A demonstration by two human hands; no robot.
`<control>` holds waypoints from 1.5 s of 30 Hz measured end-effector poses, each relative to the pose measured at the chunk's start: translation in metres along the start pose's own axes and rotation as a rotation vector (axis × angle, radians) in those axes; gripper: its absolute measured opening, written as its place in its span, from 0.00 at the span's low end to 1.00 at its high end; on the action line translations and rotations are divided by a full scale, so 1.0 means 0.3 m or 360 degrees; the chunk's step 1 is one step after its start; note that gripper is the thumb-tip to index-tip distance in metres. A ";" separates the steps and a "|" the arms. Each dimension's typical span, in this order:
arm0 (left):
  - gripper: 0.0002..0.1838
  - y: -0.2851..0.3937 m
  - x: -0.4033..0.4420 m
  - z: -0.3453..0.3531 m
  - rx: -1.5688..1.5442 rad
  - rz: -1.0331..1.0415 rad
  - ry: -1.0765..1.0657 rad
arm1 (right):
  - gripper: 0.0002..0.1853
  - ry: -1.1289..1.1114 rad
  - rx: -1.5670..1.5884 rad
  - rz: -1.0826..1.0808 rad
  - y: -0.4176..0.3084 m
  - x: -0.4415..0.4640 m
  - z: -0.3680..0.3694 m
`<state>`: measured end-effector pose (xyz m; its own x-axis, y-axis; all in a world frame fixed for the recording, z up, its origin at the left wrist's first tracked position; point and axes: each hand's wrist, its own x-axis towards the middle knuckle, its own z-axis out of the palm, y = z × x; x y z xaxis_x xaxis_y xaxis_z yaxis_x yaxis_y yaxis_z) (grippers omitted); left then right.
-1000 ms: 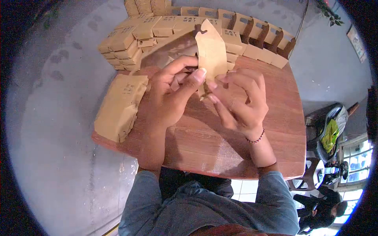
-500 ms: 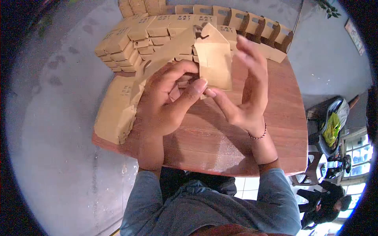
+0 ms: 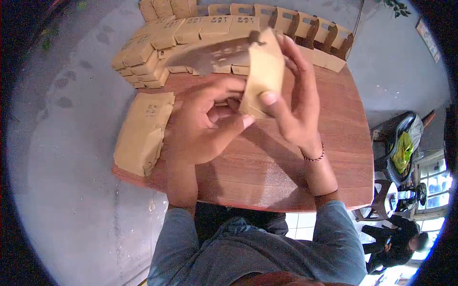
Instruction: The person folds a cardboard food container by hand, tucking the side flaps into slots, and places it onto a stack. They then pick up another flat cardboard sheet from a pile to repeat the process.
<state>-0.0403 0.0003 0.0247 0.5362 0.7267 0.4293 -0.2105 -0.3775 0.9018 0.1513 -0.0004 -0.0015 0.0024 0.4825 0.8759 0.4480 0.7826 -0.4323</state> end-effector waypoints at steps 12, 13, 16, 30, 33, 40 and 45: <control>0.21 0.013 -0.001 0.013 0.0078 -0.0381 -0.0200 | 0.09 0.0233 -0.0172 -0.0035 -0.015 0.007 -0.044; 0.21 0.007 -0.001 0.015 0.0080 -0.0380 -0.0202 | 0.09 0.0236 -0.0172 -0.0036 -0.017 0.008 -0.046; 0.17 -0.007 0.001 0.014 0.0280 -0.0094 -0.0272 | 0.06 0.0319 -0.0300 -0.0213 -0.024 0.018 -0.053; 0.13 -0.071 0.030 0.018 0.0339 -0.0012 0.0119 | 0.08 0.0065 -0.0493 -0.0417 -0.057 0.020 -0.052; 0.13 -0.045 0.030 0.024 0.0466 -0.0063 0.0093 | 0.07 0.0022 -0.0272 -0.0173 -0.057 0.024 -0.054; 0.12 -0.064 0.041 0.051 0.0395 -0.0150 0.0283 | 0.07 -0.0084 -0.0302 -0.0157 -0.060 0.022 -0.071; 0.14 -0.069 0.046 0.028 0.0206 -0.0149 0.0299 | 0.07 -0.0155 -0.0161 -0.0138 -0.067 0.024 -0.069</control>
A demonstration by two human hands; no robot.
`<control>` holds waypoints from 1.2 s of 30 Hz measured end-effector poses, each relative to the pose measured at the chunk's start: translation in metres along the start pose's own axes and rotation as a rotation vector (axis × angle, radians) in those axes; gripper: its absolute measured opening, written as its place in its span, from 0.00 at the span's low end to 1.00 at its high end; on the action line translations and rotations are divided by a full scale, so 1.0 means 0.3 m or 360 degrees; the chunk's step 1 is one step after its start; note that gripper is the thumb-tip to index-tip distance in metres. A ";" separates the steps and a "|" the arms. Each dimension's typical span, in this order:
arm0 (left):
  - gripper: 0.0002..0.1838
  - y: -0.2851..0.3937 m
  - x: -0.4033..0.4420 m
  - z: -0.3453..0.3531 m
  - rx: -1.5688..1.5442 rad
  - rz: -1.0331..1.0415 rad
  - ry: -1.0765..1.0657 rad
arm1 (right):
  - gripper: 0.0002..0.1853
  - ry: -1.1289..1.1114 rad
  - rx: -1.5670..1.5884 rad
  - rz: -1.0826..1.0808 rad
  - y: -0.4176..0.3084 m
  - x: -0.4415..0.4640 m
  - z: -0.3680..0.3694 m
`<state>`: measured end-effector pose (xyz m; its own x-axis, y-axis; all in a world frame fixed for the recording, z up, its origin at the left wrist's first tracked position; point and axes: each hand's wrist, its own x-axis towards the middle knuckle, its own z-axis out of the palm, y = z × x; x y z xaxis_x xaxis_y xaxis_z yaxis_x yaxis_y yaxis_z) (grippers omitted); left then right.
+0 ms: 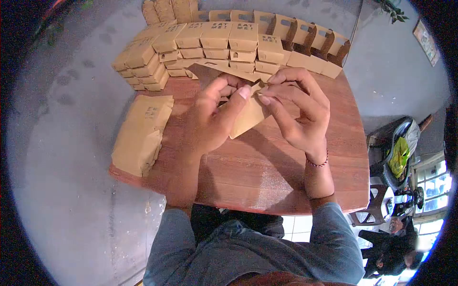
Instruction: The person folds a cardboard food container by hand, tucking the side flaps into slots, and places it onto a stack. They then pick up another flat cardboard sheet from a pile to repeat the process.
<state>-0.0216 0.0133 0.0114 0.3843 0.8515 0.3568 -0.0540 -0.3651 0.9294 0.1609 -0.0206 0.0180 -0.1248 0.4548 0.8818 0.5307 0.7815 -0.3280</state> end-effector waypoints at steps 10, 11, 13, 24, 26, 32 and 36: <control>0.16 0.043 -0.031 0.003 0.0087 0.0016 -0.0069 | 0.08 -0.0216 0.0197 0.0215 -0.019 -0.002 -0.025; 0.15 0.042 -0.035 0.004 0.0198 0.0046 -0.0031 | 0.08 -0.0234 0.0146 0.0160 -0.020 0.002 -0.031; 0.14 0.038 -0.037 0.005 0.0313 0.0075 0.0013 | 0.08 -0.0255 0.0102 0.0101 -0.017 0.002 -0.033; 0.11 0.006 -0.067 -0.019 0.0929 0.0622 0.0083 | 0.12 -0.0246 0.1075 0.0826 0.014 -0.001 -0.015; 0.10 -0.009 -0.065 -0.012 0.0846 0.0629 0.0122 | 0.14 -0.0254 0.1082 0.0912 0.013 0.001 -0.016; 0.12 -0.010 -0.068 -0.012 0.0678 0.0551 0.0072 | 0.17 -0.0269 0.0891 0.0859 0.015 -0.004 -0.019; 0.13 -0.027 -0.058 -0.014 0.0737 0.0675 0.0102 | 0.17 -0.0234 0.0847 0.0811 0.011 -0.005 -0.010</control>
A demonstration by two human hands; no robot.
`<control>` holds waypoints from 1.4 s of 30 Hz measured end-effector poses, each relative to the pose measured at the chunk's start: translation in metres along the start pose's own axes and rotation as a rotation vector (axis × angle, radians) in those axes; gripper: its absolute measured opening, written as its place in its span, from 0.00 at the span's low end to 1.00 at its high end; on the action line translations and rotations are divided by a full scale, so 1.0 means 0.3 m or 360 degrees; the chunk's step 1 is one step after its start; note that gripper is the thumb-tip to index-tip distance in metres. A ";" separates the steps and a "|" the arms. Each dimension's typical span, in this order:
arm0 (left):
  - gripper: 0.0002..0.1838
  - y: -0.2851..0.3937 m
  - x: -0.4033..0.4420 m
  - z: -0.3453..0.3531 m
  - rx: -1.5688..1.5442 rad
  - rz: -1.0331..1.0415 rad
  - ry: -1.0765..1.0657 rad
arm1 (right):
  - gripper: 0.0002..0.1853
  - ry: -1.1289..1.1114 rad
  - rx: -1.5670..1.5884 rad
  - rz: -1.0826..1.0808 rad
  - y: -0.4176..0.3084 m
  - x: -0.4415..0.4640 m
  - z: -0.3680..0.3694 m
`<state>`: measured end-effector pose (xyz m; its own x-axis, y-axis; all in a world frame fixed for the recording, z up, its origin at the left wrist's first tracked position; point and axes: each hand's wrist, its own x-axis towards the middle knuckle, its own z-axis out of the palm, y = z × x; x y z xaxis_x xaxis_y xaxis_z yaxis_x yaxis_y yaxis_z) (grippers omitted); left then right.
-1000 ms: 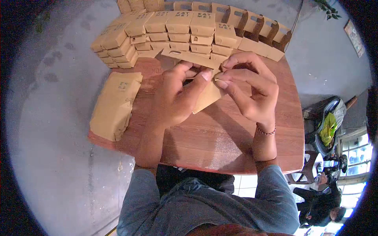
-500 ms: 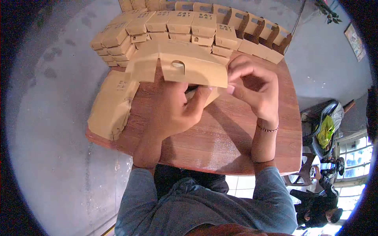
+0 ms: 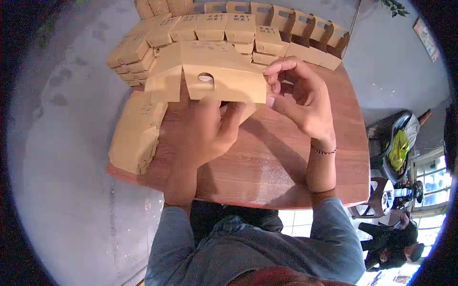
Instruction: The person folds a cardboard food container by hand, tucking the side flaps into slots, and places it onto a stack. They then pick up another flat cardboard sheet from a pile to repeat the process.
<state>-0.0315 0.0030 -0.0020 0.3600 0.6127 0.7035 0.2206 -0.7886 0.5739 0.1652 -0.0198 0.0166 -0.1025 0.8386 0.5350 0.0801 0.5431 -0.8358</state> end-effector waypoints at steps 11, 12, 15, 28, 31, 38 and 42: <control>0.12 -0.010 -0.013 0.029 -0.0234 -0.0086 0.0079 | 0.16 0.0127 -0.0153 0.0016 -0.011 0.005 0.005; 0.11 -0.005 -0.017 0.030 -0.0433 -0.0167 0.0087 | 0.15 0.0072 -0.0135 0.0064 0.004 0.010 -0.007; 0.11 0.016 -0.032 0.015 -0.0156 -0.0002 0.0075 | 0.14 -0.0058 -0.0214 0.0137 0.001 0.010 -0.030; 0.17 -0.033 -0.055 -0.013 0.0149 0.0079 -0.0083 | 0.12 -0.0489 -0.0993 -0.0116 -0.042 -0.022 -0.027; 0.19 -0.029 -0.054 -0.013 -0.0118 -0.0037 -0.0150 | 0.10 -0.0434 -0.1009 -0.0308 -0.024 -0.022 -0.019; 0.24 0.013 -0.005 -0.054 0.0086 -0.0028 0.0038 | 0.07 -0.0432 -0.1100 -0.0271 0.004 -0.024 -0.024; 0.18 0.002 -0.005 -0.095 -0.0580 0.0174 0.0235 | 0.05 -0.0244 -0.1160 -0.0490 0.003 -0.022 -0.026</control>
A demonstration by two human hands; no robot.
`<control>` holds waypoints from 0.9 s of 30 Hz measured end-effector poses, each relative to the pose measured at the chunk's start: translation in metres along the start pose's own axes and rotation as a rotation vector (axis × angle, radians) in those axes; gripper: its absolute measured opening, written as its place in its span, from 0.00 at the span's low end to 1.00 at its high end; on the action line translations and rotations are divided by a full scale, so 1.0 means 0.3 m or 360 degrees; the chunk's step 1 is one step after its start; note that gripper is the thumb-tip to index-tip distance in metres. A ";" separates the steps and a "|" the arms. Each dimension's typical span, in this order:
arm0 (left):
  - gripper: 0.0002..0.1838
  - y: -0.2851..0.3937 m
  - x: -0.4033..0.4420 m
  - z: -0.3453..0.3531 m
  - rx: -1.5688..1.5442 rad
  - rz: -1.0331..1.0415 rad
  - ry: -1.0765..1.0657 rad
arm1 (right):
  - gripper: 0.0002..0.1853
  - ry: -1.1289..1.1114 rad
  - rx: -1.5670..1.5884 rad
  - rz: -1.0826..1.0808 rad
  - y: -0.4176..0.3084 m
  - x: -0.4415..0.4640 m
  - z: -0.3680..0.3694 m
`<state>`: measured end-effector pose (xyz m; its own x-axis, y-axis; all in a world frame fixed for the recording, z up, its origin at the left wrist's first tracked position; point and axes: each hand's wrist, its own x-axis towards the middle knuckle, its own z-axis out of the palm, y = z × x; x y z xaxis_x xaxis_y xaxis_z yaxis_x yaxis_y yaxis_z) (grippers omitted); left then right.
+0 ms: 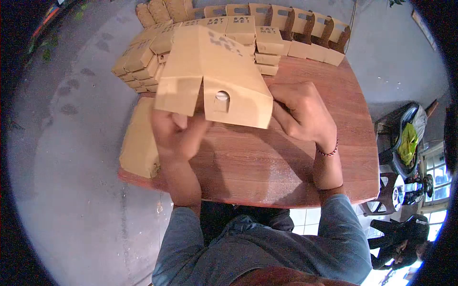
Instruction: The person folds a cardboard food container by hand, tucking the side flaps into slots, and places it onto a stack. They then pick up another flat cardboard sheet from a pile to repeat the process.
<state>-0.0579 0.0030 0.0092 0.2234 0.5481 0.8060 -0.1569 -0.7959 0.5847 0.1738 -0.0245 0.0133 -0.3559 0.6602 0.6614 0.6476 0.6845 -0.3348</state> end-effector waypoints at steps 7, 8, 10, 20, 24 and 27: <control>0.17 -0.071 -0.011 -0.129 -0.0738 -0.0241 0.0339 | 0.06 -0.0125 -0.0328 0.0036 0.006 -0.003 -0.001; 0.17 -0.080 -0.006 -0.134 -0.0737 -0.0240 0.0344 | 0.06 -0.0129 -0.0328 0.0032 0.008 0.000 0.002; 0.15 -0.087 0.013 -0.134 -0.1020 -0.0329 0.0219 | 0.06 0.0053 -0.0268 -0.0027 0.015 0.006 0.012; 0.08 -0.005 0.054 -0.022 -0.0222 -0.0329 0.0349 | 0.08 -0.0143 -0.0088 0.0414 -0.018 -0.003 -0.020; 0.10 -0.012 0.057 0.031 -0.0294 -0.0420 0.0291 | 0.12 0.0273 0.0227 -0.0130 -0.083 0.000 -0.012; 0.10 -0.024 0.061 0.026 -0.0122 -0.0353 0.0231 | 0.15 0.0499 0.0285 -0.0253 -0.130 0.005 0.014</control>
<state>-0.0450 0.0169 0.0190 0.1209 0.7423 0.6591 -0.1934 -0.6337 0.7491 0.1454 -0.0488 0.0246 -0.2012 0.4339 0.8782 0.4632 0.8321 -0.3050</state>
